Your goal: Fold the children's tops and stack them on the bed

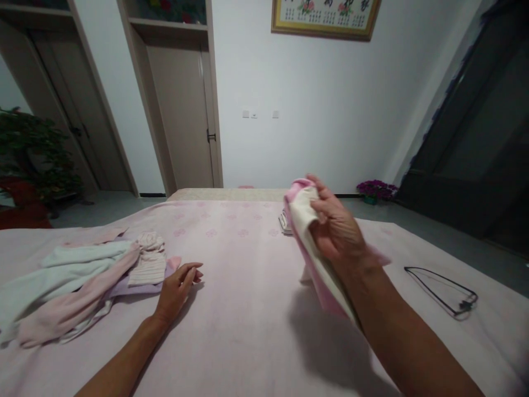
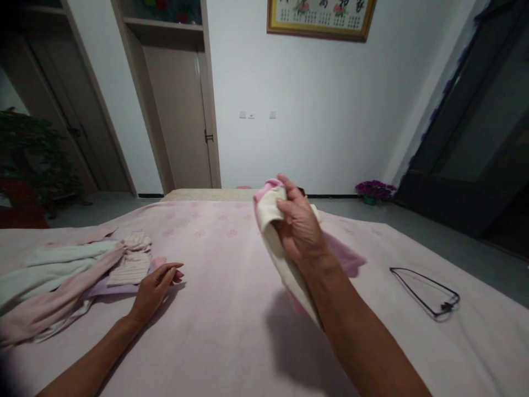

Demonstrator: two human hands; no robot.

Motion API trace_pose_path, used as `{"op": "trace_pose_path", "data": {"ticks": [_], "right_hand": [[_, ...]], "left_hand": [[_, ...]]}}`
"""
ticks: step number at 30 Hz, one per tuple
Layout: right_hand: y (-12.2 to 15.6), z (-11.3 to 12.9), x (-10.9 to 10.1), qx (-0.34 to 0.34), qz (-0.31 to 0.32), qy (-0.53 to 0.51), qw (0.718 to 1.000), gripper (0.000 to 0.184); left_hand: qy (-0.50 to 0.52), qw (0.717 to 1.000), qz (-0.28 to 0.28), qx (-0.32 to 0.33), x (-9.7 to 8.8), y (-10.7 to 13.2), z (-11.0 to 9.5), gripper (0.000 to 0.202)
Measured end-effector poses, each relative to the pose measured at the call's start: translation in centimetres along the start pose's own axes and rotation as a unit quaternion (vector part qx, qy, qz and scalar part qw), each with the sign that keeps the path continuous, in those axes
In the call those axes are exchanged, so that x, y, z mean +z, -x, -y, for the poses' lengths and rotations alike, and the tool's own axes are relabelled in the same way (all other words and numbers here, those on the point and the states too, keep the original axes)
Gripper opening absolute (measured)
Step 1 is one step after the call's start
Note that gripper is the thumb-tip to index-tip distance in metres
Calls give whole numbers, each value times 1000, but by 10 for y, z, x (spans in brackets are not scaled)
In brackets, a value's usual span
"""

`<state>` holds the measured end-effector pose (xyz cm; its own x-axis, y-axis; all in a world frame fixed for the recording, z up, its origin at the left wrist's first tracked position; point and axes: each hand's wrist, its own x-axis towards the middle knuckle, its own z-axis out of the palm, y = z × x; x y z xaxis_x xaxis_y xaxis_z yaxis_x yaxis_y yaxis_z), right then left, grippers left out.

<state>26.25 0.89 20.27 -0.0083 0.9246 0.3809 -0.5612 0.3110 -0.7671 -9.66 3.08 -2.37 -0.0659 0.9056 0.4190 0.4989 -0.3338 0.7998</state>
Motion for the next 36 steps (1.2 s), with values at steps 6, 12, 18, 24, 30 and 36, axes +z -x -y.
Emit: {"op": "trace_pose_path", "data": {"ticks": [6, 12, 18, 24, 30, 36], "right_hand": [[-8, -42, -4, 150, 58, 149, 976, 47], [-20, -70, -107, 181, -20, 457, 871, 45], [-6, -110, -172, 218, 1, 608, 764, 25], [2, -126, -177, 176, 8, 619, 765, 13], [-9, -88, -163, 62, -26, 575, 816, 33], [-27, -39, -150, -37, -38, 546, 836, 30]], "left_hand": [[40, 998, -7, -49, 1, -3, 4, 43], [3, 994, 72, -77, 12, 7, -9, 40], [-90, 973, 192, -96, 47, 21, -63, 39], [-47, 977, 158, -137, 97, 12, -78, 21], [180, 959, 80, -203, 97, -17, -75, 24], [272, 945, -43, -177, 40, -63, -85, 31]]}}
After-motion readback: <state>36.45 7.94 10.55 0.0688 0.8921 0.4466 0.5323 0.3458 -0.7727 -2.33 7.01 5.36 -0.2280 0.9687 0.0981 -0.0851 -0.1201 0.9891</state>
